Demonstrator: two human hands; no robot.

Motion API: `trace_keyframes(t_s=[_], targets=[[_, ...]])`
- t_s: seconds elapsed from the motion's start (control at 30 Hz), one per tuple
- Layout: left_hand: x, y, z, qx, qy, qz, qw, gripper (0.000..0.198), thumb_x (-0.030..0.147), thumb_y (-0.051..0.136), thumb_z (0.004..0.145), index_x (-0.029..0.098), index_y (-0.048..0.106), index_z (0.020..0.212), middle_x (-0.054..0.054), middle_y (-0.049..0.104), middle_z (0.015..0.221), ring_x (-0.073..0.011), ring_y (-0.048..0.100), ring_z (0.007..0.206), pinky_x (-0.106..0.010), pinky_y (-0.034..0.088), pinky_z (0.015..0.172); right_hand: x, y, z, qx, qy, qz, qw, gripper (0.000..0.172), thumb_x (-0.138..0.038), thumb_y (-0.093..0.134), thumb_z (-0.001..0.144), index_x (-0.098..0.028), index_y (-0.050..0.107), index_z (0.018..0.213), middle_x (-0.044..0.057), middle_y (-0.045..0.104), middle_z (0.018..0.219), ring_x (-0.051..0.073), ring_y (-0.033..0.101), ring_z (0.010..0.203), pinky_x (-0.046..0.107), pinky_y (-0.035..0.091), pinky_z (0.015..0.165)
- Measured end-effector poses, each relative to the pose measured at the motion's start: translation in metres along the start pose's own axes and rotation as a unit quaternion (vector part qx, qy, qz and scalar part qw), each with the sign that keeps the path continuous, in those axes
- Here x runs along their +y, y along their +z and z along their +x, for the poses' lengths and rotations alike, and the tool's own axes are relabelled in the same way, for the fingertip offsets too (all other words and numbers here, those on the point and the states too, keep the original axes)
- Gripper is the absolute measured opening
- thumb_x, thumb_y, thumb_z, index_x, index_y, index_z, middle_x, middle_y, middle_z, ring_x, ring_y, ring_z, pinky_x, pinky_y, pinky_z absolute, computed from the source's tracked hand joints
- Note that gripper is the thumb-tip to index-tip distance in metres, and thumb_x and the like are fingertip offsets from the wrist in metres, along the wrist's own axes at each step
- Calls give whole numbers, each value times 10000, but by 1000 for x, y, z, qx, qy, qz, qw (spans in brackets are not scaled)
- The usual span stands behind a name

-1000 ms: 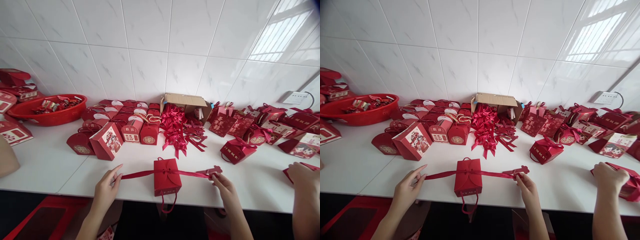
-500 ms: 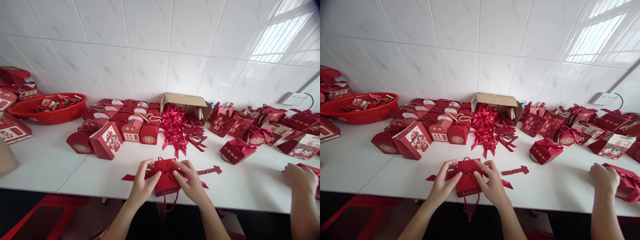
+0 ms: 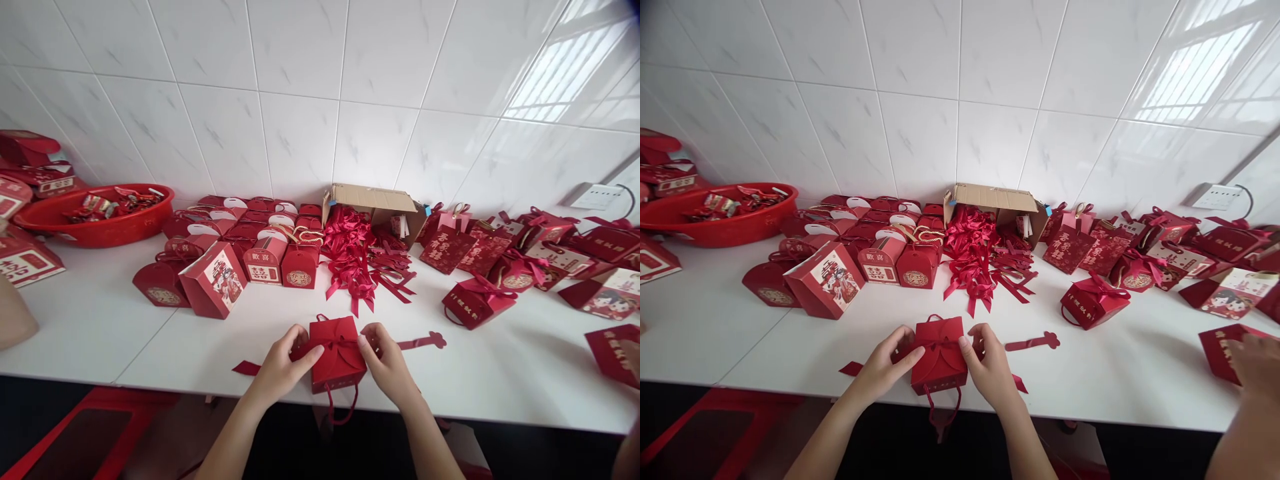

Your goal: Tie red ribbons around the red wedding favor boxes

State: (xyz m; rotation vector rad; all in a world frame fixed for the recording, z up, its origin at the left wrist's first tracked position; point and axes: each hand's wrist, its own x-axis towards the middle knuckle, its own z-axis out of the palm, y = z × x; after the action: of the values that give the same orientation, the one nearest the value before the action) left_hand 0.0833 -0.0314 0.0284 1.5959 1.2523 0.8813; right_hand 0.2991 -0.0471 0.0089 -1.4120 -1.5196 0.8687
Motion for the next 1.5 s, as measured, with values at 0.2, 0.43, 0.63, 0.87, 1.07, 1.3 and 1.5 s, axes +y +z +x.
trace_keyframes(t_s=[0.2, 0.43, 0.63, 0.87, 1.07, 1.3, 1.5], targets=[[-11, 1, 6, -25, -22, -78, 996, 468, 541, 458, 884, 218, 289, 591, 53, 252, 595, -122, 291, 565, -262, 286, 553, 7, -13, 6, -60, 30, 11, 998, 469, -556, 497, 889, -201, 392, 601, -47, 323, 567, 110, 289, 551, 251, 242, 505], [-20, -7, 8, -7, -10, -73, 997, 436, 472, 555, 833, 205, 325, 576, 54, 261, 598, -111, 263, 575, -258, 245, 555, 17, -20, 6, -49, 47, 25, 997, 481, -585, 575, 823, -203, 396, 591, -66, 251, 556, 100, 216, 545, 256, 182, 505], [-22, -7, 10, 8, -6, -57, 998, 410, 471, 568, 831, 202, 389, 578, 42, 346, 599, -129, 368, 584, -263, 331, 578, 19, -22, 7, -43, 46, -2, 998, 465, -570, 606, 808, -204, 423, 587, -63, 295, 543, 106, 266, 529, 253, 243, 503], [-39, 14, -33, 282, 58, 37, 957, 160, 387, 564, 858, 232, 603, 875, -54, 601, 948, -238, 563, 963, -325, 434, 849, 31, -40, -14, 146, -26, -29, 988, 274, -448, 551, 886, -194, 630, 817, 68, 616, 819, 205, 570, 753, 294, 452, 616], [-43, 24, -65, 120, 24, 121, 985, 304, 373, 441, 937, 233, 653, 769, -23, 651, 778, -222, 620, 798, -365, 415, 844, 21, -37, -61, 108, -138, -11, 984, 226, -279, 579, 891, -191, 637, 690, -2, 494, 575, 138, 465, 541, 263, 364, 530], [-35, 20, -49, 89, -34, 206, 974, 352, 437, 367, 945, 265, 663, 1025, -58, 698, 917, -274, 643, 893, -540, 353, 953, 17, -8, -57, -75, 93, 16, 993, 533, -523, 383, 954, -165, 590, 617, -29, 392, 474, 111, 386, 459, 246, 301, 484], [-37, 18, -41, 113, -92, 126, 981, 446, 473, 369, 927, 262, 554, 1274, -102, 636, 1261, -317, 536, 1235, -587, 276, 1093, 20, -1, -50, -174, 171, 9, 970, 528, -623, 335, 918, -168, 576, 797, -50, 457, 439, 91, 367, 354, 218, 280, 403]])
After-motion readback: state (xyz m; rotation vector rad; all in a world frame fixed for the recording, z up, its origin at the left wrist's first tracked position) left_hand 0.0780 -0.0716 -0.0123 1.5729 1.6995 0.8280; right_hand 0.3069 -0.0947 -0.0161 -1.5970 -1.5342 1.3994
